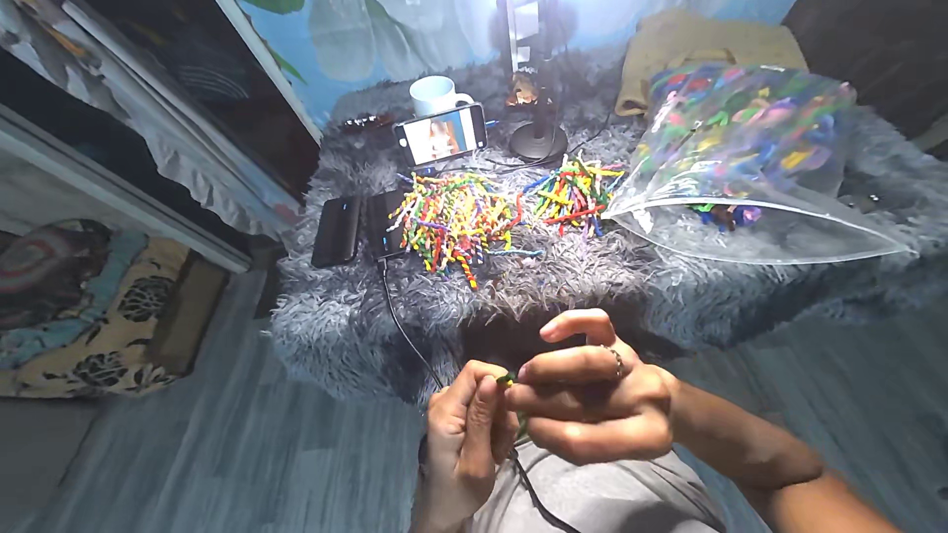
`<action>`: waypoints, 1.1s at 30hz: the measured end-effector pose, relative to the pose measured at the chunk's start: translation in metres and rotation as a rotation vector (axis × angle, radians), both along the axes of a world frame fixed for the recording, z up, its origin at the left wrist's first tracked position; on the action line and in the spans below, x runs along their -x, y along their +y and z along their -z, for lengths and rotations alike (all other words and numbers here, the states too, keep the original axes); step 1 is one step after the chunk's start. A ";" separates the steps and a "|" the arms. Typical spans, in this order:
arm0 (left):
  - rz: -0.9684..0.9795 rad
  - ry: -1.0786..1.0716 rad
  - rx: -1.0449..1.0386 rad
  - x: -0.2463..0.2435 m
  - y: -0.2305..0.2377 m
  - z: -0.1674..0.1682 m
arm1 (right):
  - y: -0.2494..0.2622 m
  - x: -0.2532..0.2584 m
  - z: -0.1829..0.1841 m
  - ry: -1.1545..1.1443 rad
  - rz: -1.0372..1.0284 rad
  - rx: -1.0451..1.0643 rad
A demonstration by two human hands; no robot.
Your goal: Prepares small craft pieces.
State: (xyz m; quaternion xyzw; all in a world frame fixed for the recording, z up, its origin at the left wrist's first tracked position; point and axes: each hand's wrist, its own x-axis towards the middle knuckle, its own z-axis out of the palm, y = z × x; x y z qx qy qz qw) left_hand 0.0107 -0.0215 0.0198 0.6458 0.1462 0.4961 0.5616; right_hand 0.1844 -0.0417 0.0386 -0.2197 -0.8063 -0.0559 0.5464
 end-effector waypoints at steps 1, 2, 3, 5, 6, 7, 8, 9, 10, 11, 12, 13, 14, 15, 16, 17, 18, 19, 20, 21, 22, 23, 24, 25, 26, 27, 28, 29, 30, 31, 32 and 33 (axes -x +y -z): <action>0.070 -0.082 0.051 -0.001 -0.001 0.000 | 0.001 0.003 0.002 0.075 -0.033 0.041; 0.166 -0.163 0.086 -0.001 -0.001 0.001 | 0.002 0.006 0.003 0.186 -0.106 0.138; 0.268 -0.226 0.091 0.000 0.001 0.004 | 0.002 0.009 0.003 0.316 -0.211 0.269; 0.390 -0.254 0.019 0.001 0.007 0.010 | 0.004 0.011 0.004 0.532 -0.482 0.550; 0.392 -0.215 -0.043 0.002 0.010 0.011 | 0.006 0.009 0.004 0.581 -0.600 0.658; 0.357 -0.130 -0.139 0.005 0.015 0.011 | 0.007 0.006 0.003 0.583 -0.665 0.720; 0.290 -0.021 -0.253 0.008 0.019 0.010 | 0.008 0.002 0.002 0.539 -0.667 0.740; 0.201 0.078 -0.360 0.011 0.021 0.007 | 0.009 -0.003 -0.001 0.461 -0.616 0.724; 0.092 0.170 -0.459 0.013 0.022 0.005 | 0.010 -0.007 -0.004 0.376 -0.541 0.692; -0.026 0.239 -0.540 0.014 0.020 0.004 | 0.009 -0.011 -0.009 0.281 -0.437 0.663; -0.146 0.297 -0.601 0.013 0.018 0.003 | 0.008 -0.015 -0.013 0.200 -0.312 0.636; -0.261 0.335 -0.644 0.012 0.016 0.003 | 0.005 -0.017 -0.017 0.151 -0.190 0.606; -0.368 0.369 -0.682 0.010 0.014 0.003 | 0.003 -0.016 -0.020 0.118 -0.082 0.573; -0.461 0.389 -0.714 0.007 0.012 0.003 | 0.000 -0.014 -0.021 0.101 0.002 0.534; -0.527 0.404 -0.736 0.005 0.011 0.003 | -0.002 -0.010 -0.021 0.101 0.062 0.491; -0.560 0.424 -0.746 0.003 0.010 0.003 | -0.004 -0.006 -0.020 0.108 0.101 0.439; -0.565 0.445 -0.742 0.002 0.009 0.004 | -0.005 -0.003 -0.017 0.115 0.120 0.379; -0.545 0.456 -0.723 0.000 0.008 0.004 | -0.005 -0.001 -0.015 0.112 0.120 0.315; -0.498 0.445 -0.683 -0.001 0.008 0.005 | -0.004 0.000 -0.011 0.098 0.114 0.246; -0.429 0.408 -0.619 -0.001 0.007 0.006 | -0.003 0.001 -0.007 0.086 0.105 0.169; -0.339 0.351 -0.521 0.000 0.006 0.005 | -0.002 0.001 -0.001 0.061 0.098 0.086; -0.226 0.269 -0.381 0.002 0.005 0.004 | -0.001 0.001 0.004 0.022 0.103 0.001; -0.099 0.168 -0.221 0.004 0.003 0.002 | -0.003 0.002 0.006 -0.019 0.112 -0.077; 0.013 0.065 -0.066 0.005 0.002 -0.001 | -0.005 0.003 0.007 -0.064 0.144 -0.138; 0.097 -0.028 0.062 0.006 0.000 -0.003 | -0.008 0.004 0.006 -0.092 0.173 -0.182; 0.151 -0.109 0.151 0.007 -0.002 -0.004 | -0.009 0.006 0.005 -0.086 0.170 -0.186; 0.193 -0.169 0.197 0.008 -0.002 -0.005 | -0.009 0.007 0.004 -0.041 0.138 -0.132; 0.251 -0.212 0.200 0.009 -0.002 -0.003 | -0.007 0.009 0.002 0.064 0.055 -0.034; 0.333 -0.236 0.167 0.011 0.000 0.001 | -0.007 0.011 0.000 0.202 -0.056 0.107; 0.421 -0.243 0.105 0.012 0.005 0.005 | -0.006 0.011 -0.003 0.341 -0.191 0.267; 0.476 -0.214 0.018 0.013 0.010 0.007 | -0.006 0.009 -0.006 0.445 -0.309 0.420; 0.477 -0.138 -0.092 0.013 0.016 0.008 | -0.006 0.006 -0.008 0.496 -0.394 0.545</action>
